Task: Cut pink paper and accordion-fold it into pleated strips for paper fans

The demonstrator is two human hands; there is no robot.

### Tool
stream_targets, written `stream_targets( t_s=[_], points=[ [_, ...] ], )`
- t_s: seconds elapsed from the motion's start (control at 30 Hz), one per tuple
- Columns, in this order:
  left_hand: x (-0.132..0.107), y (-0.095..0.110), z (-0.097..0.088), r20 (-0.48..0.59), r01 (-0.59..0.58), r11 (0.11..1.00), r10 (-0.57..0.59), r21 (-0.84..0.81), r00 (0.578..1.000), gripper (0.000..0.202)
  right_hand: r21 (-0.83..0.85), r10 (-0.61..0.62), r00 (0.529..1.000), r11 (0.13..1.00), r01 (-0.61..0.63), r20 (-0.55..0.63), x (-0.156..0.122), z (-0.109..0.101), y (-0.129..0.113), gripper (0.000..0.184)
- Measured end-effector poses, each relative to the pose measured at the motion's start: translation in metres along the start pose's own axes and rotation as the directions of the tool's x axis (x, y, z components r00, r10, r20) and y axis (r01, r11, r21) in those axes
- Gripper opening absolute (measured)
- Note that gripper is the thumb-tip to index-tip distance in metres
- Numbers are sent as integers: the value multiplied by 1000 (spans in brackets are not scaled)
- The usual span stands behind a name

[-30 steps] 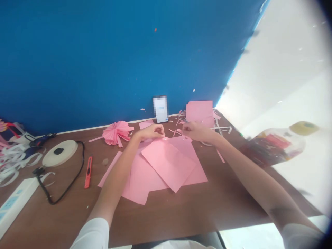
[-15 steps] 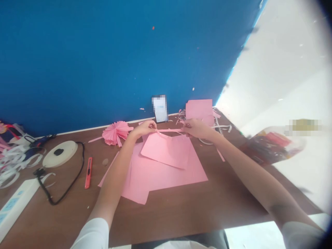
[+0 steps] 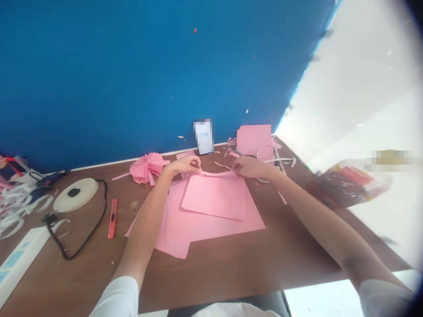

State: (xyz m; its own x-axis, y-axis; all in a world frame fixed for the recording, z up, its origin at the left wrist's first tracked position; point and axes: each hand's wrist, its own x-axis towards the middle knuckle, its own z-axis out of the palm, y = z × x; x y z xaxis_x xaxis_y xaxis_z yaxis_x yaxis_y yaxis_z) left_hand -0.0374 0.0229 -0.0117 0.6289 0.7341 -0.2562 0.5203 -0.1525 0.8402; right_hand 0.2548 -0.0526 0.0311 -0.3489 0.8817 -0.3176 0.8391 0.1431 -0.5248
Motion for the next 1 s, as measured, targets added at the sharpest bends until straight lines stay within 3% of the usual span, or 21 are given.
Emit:
stream_targets(
  t_s=[0.27, 0.47, 0.7, 1.0],
  points=[
    [-3, 1, -3, -4, -12, 999, 12, 32, 1000, 27, -67, -20, 1000, 998, 22, 24, 1, 4, -2, 11],
    [-6, 6, -6, -44, -21, 999, 22, 39, 999, 23, -106, 22, 998, 994, -29, -65, 0, 5, -6, 21],
    [-7, 6, -7, 52, -13, 1000, 12, 20, 999, 23, -101, 45, 998, 994, -48, -34, 3, 6, -4, 18],
    [-9, 4, -5, 132, 93, 995, -98, 48, 986, 34, -119, 53, 998, 991, -55, -21, 1, 5, -4, 17]
  ],
)
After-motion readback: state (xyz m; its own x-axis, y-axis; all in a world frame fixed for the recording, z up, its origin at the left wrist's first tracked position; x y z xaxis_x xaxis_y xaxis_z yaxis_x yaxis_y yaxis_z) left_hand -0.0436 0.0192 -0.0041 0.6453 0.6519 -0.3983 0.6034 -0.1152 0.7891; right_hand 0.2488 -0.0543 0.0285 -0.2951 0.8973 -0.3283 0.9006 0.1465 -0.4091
